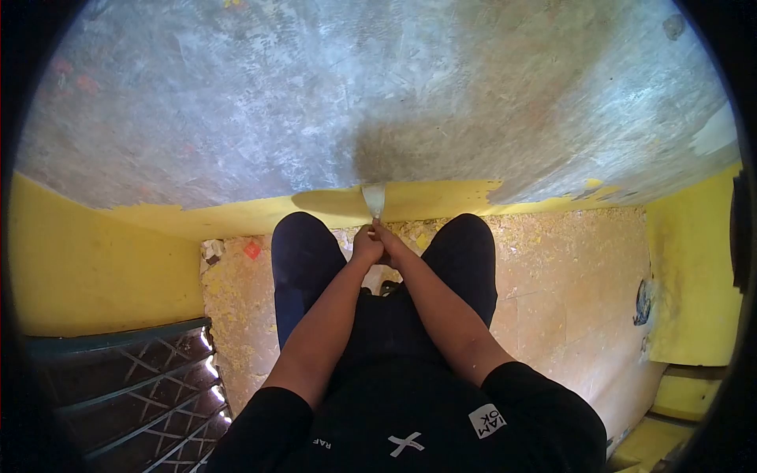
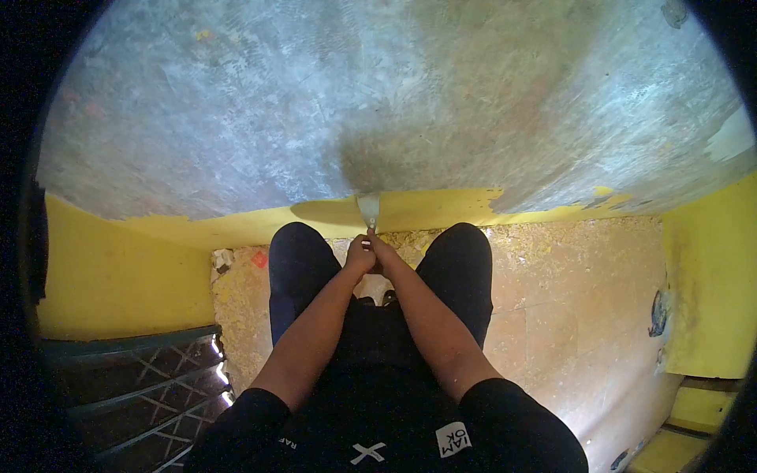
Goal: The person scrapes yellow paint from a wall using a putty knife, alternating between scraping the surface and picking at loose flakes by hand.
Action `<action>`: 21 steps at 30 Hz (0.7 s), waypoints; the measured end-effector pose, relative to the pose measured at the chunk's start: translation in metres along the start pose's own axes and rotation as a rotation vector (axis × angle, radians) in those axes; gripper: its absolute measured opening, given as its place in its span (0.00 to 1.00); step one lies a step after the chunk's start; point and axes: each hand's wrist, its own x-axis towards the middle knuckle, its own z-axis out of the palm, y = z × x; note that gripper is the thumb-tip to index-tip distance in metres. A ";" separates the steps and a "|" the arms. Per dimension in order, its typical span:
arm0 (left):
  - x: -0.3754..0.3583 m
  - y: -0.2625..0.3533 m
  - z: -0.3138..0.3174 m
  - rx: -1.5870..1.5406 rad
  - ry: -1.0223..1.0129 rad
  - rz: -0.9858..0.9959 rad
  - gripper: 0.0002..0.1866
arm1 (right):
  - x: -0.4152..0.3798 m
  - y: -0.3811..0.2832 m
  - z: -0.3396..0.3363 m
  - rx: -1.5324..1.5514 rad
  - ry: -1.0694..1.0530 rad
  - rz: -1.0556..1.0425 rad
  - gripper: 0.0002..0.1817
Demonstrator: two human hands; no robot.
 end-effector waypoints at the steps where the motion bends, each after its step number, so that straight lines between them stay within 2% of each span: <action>1: 0.002 -0.002 -0.003 0.136 0.017 0.132 0.17 | 0.007 0.003 -0.002 -0.022 0.088 -0.026 0.43; 2: 0.004 -0.003 -0.006 0.237 0.029 0.151 0.15 | 0.013 0.007 -0.005 -0.043 0.175 -0.051 0.44; 3: 0.000 -0.001 -0.007 0.237 0.028 0.143 0.15 | 0.011 0.006 -0.005 -0.043 0.175 -0.044 0.44; 5: -0.015 0.009 -0.009 0.413 0.196 0.183 0.18 | 0.003 0.001 -0.001 -0.195 0.255 -0.014 0.43; 6: -0.011 0.006 -0.010 0.354 0.133 0.132 0.22 | 0.006 0.003 0.001 -0.195 0.261 -0.027 0.42; 10: 0.002 -0.011 -0.007 0.260 0.119 0.024 0.24 | 0.013 0.002 0.002 -0.198 0.303 0.035 0.42; 12: 0.007 -0.014 -0.008 0.185 0.035 -0.027 0.24 | 0.016 0.002 0.000 -0.202 0.293 0.008 0.43; 19: -0.001 -0.009 -0.010 0.233 0.098 0.042 0.24 | 0.032 0.011 -0.012 -0.419 0.433 -0.044 0.49; 21: -0.001 -0.011 -0.011 0.197 0.137 0.065 0.24 | 0.066 0.028 -0.033 -0.570 0.781 -0.304 0.47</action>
